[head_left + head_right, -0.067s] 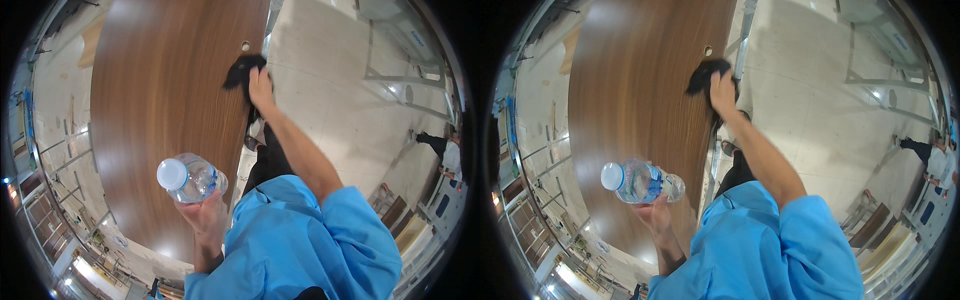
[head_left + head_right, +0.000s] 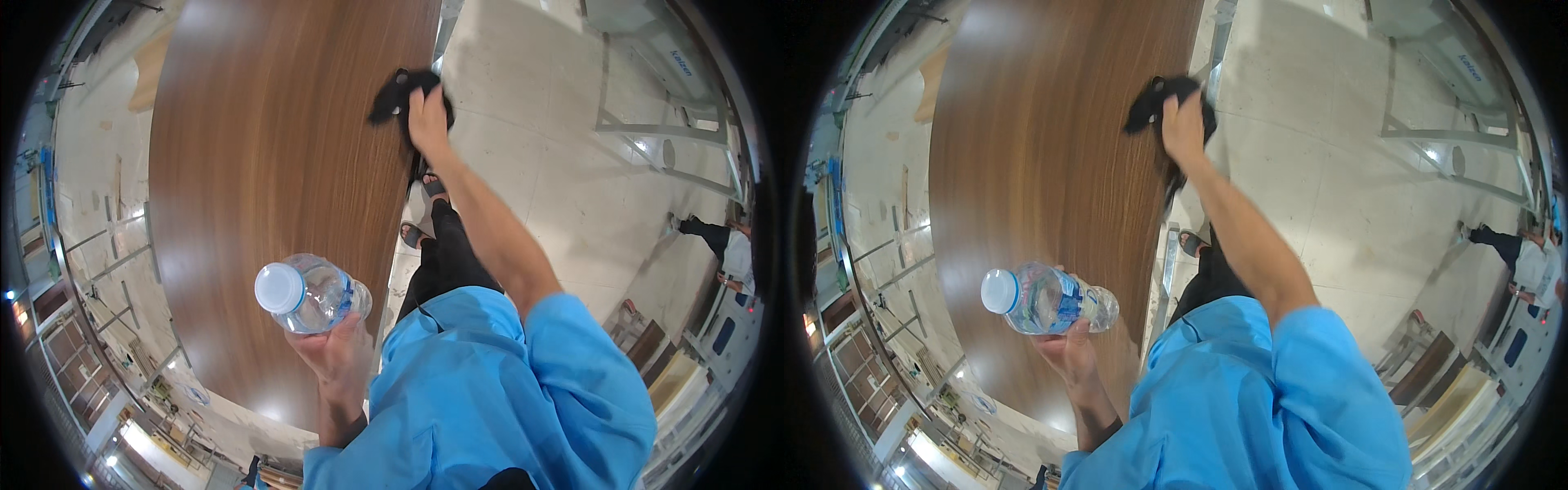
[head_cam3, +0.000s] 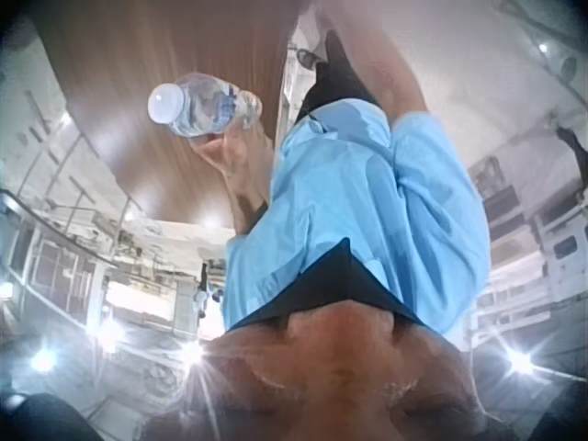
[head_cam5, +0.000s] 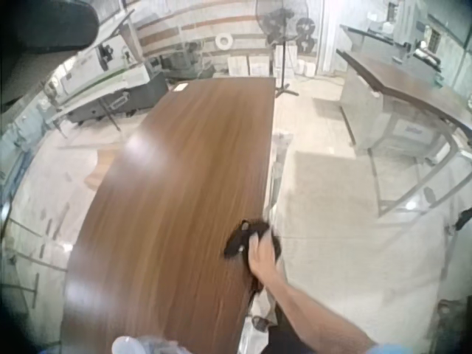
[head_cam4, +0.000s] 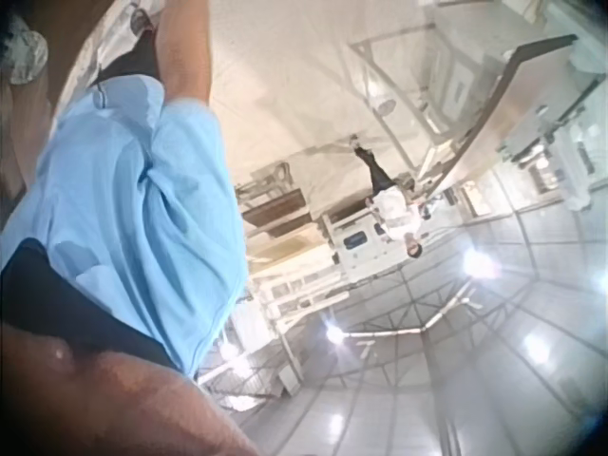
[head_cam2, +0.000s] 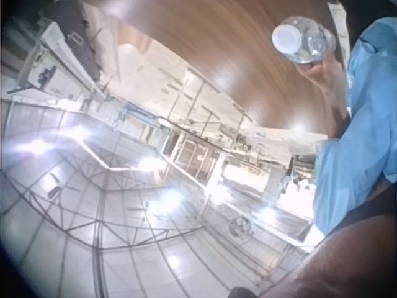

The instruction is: The person wipes a large wooden tabletop with a black cloth while holding a water bottle in the other hand. The person moves around the table, wiping different sections repeatedly.

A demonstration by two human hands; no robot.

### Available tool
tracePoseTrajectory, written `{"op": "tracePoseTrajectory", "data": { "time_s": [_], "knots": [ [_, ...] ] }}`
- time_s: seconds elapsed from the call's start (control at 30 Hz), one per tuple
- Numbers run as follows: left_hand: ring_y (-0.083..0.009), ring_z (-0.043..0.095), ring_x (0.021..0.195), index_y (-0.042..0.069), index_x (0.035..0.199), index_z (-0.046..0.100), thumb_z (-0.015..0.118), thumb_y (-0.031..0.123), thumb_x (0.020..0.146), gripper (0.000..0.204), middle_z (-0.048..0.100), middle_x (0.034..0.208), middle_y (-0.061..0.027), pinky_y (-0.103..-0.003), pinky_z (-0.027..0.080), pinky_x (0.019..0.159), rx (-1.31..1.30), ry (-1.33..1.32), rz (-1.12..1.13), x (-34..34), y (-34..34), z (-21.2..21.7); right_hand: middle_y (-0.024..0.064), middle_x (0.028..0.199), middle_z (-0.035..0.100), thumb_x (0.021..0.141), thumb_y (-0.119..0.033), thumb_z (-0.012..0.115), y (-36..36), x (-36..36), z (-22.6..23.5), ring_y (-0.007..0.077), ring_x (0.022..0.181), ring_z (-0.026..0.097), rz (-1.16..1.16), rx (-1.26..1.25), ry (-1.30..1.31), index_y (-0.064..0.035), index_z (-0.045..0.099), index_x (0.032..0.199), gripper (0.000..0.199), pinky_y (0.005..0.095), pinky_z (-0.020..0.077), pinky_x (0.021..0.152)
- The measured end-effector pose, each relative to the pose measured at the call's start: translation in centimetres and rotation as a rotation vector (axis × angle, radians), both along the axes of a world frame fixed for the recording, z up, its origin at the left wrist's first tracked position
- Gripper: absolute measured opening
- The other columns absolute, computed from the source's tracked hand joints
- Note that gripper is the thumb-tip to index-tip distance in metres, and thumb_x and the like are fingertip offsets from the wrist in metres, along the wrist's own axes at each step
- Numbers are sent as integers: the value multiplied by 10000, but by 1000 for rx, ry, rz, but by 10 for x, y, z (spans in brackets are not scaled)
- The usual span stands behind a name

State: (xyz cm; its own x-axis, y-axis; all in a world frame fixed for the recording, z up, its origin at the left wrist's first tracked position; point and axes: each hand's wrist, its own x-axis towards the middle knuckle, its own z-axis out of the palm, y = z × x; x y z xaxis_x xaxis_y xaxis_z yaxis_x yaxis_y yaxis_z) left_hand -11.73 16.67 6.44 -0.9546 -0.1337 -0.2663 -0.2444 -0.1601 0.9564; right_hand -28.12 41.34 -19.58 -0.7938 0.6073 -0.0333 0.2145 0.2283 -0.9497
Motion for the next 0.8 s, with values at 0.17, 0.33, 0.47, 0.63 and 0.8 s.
{"op": "tracePoseTrajectory", "data": {
  "time_s": [0.17,0.33,0.47,0.63,0.8],
  "knots": [
    [-175,619,1096,21,1364,495,903,80,723,762,609,1202,-63,-336,505,967,-96,36,32,5,-17,-8,405,1548,246,1026,-244,452,-21,8,45,533,1466,215,13,329,-12,203,179,1492,701,481,217,1234],
    [-220,604,1144,-9,1413,445,871,200,794,781,591,1267,-111,-374,481,1039,-181,43,-29,-11,-15,-28,376,1528,326,932,-151,516,-39,60,-22,516,1455,269,247,532,-15,129,380,1459,612,577,184,1224],
    [-215,605,1134,-7,1397,457,857,188,809,738,592,1257,-101,-376,480,1033,-269,25,10,-22,-3,-27,264,1402,538,891,-156,527,66,-97,-31,447,1371,425,139,1141,-53,68,568,1338,502,572,286,1150],
    [-213,609,1127,-1,1400,463,833,173,827,704,594,1267,-98,-379,492,1017,-321,-12,80,-38,18,-19,229,1390,562,891,-180,539,45,-170,71,390,1348,475,41,1630,-243,82,553,1365,542,499,292,1180],
    [-159,632,1040,-6,1300,552,905,177,747,682,636,1189,-64,-322,513,937,-274,-12,239,-62,35,-33,140,1350,590,848,-222,609,-54,-56,94,305,1384,453,1368,712,476,-106,682,1170,350,505,258,1233]
  ]
}}
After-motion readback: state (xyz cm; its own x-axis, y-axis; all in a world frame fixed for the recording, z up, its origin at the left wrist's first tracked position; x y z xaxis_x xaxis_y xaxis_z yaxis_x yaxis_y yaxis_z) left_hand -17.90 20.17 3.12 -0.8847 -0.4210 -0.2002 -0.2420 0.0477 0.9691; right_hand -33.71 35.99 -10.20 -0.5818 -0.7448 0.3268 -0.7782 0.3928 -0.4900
